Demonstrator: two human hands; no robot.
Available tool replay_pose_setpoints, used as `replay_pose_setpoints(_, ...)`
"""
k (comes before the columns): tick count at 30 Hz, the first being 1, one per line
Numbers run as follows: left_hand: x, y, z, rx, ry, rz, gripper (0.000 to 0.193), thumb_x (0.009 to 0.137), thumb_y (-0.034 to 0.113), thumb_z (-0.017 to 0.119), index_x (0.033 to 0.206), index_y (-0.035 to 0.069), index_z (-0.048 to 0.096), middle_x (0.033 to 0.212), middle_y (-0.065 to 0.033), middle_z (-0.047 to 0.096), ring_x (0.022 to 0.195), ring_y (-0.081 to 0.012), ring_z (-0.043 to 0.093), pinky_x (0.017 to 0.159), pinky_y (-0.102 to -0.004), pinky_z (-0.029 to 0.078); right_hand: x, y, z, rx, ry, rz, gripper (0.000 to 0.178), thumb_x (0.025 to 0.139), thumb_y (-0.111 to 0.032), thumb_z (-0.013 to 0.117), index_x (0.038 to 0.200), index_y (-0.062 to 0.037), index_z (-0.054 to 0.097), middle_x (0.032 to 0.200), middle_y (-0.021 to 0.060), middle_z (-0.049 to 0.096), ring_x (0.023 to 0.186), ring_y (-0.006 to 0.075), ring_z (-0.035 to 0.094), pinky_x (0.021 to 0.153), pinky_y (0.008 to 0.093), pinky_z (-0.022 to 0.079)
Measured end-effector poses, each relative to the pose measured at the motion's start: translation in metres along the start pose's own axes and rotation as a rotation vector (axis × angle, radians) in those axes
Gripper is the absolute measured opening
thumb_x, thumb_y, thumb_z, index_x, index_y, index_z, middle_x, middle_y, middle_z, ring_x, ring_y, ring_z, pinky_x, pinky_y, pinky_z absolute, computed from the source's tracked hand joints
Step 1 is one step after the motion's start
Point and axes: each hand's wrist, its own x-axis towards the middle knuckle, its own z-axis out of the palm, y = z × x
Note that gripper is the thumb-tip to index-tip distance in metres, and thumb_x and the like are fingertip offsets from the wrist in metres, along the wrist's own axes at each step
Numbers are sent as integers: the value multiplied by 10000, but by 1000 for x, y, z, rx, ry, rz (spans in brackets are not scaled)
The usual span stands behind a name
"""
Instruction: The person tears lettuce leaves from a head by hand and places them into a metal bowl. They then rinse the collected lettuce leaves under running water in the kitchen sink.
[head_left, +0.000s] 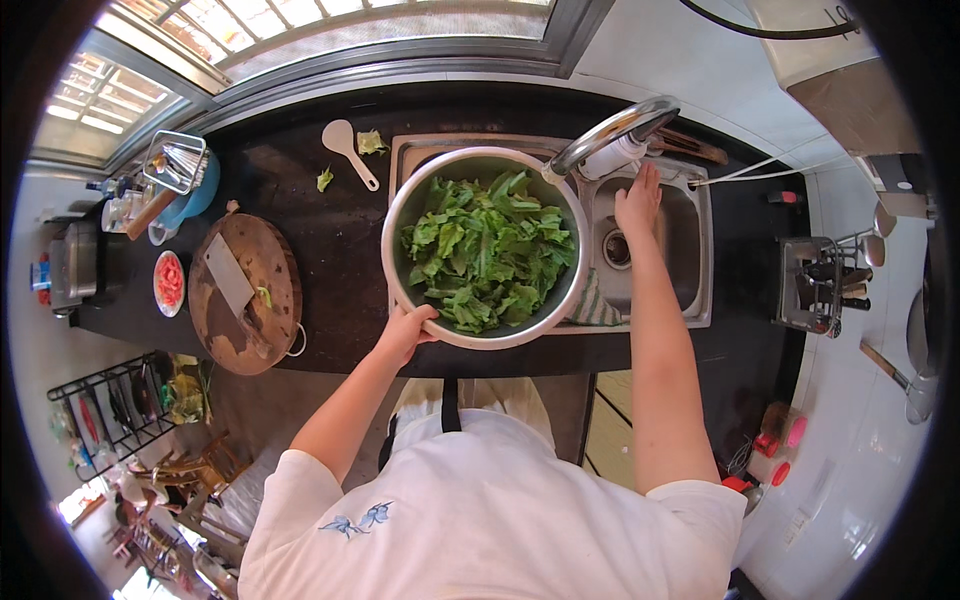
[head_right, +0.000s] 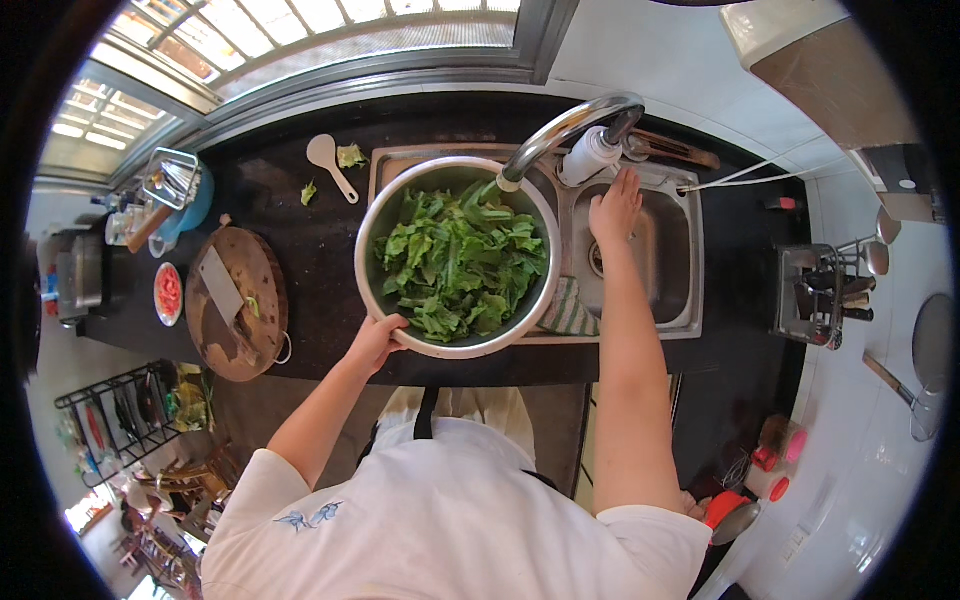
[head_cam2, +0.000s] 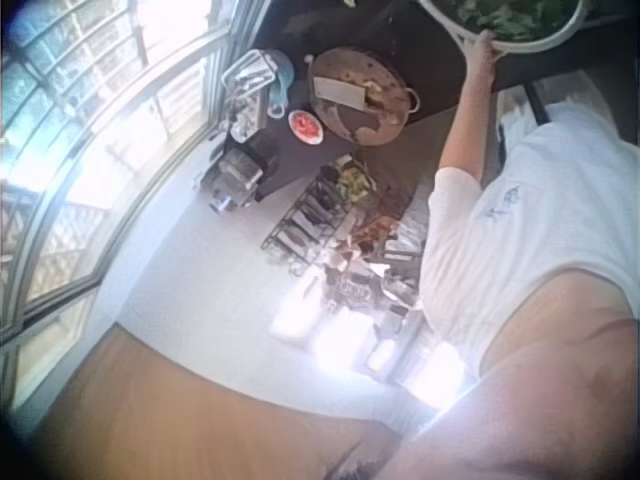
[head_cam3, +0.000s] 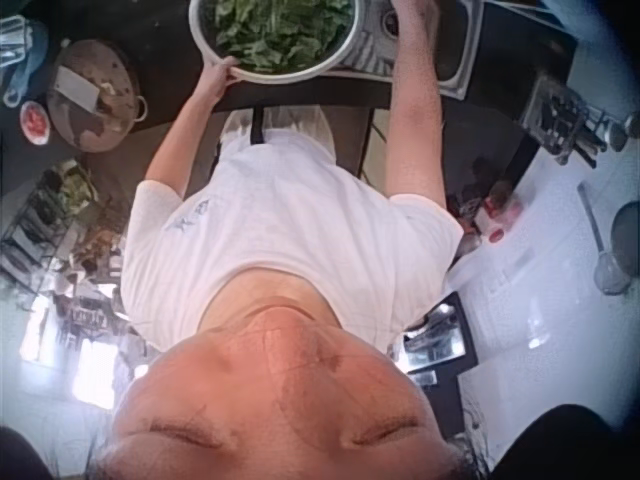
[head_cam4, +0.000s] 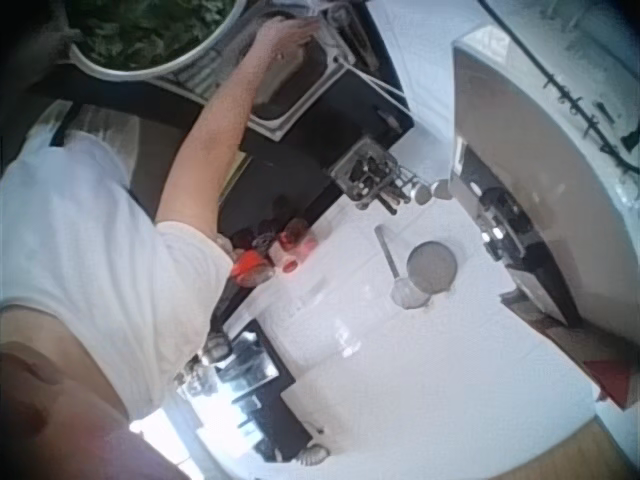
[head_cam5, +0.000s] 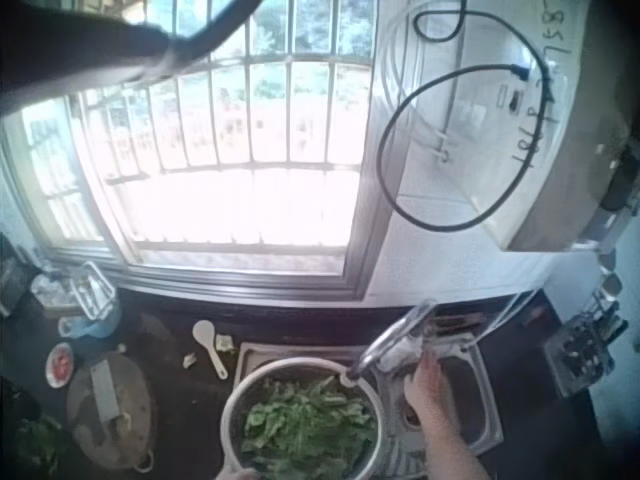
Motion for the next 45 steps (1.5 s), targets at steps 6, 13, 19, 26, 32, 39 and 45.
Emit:
replay_pose_setpoints(6, 1, -9, 20, 9, 18, -26, 313, 793, 98, 649, 1019, -86, 536, 916, -155, 628, 761, -241, 658, 611, -335, 581, -1, 22, 42, -2, -246, -18, 719, 842, -223, 571, 1449, 21, 275, 1555, 180, 190, 1439, 298, 195, 1128, 526, 223)
replay_pose_setpoints(13, -3, -9, 26, 43, 37, -42, 296, 787, 91, 645, 991, -106, 560, 882, -165, 634, 740, -250, 659, 617, -341, 581, -6, 25, 49, 260, -136, 13, 579, 909, -309, 551, 1377, 2, 411, 1438, 200, 385, 1323, 318, 381, 1083, 445, 308)
replay_pose_setpoints(19, 4, -21, 22, 31, 56, -55, 282, 791, 93, 634, 974, -111, 566, 888, -163, 639, 748, -253, 663, 617, -340, 582, -86, -33, -7, 832, -472, 183, 430, 923, -312, 586, 1236, -19, 546, 1144, 153, 614, 1045, 236, 574, 934, 331, 423)
replay_pose_setpoints(26, 4, -16, 32, 38, 15, -44, 335, 804, 120, 627, 1096, -22, 545, 905, -105, 631, 714, -188, 639, 595, -299, 559, -101, -17, 8, 870, -490, 235, 332, 845, -112, 652, 1145, 11, 581, 968, 119, 663, 872, 212, 615, 799, 330, 467)
replay_pose_setpoints(32, 9, -23, 33, 86, 58, 17, 367, 829, 137, 600, 1133, -43, 503, 949, -141, 641, 775, -224, 666, 650, -344, 594, -104, -17, 0, 868, -480, 239, 302, 854, -125, 649, 1119, 6, 585, 966, 93, 648, 869, 181, 588, 814, 321, 455)
replay_pose_setpoints(39, 34, -48, 18, 386, 202, 359, 447, 805, 176, 619, 1151, -33, 429, 968, -220, 617, 864, -331, 645, 760, -396, 521, -146, -9, 9, 879, -287, 208, 207, 838, -113, 648, 993, 8, 583, 862, 78, 628, 785, 165, 570, 738, 308, 456)
replay_pose_setpoints(45, 19, -39, 22, 569, 304, 447, 521, 790, 145, 615, 1236, -29, 409, 989, -242, 603, 919, -396, 608, 831, -441, 482, -163, -1, 11, 821, -328, 295, 227, 847, -109, 638, 1009, 24, 553, 861, 134, 635, 795, 238, 605, 752, 357, 465)
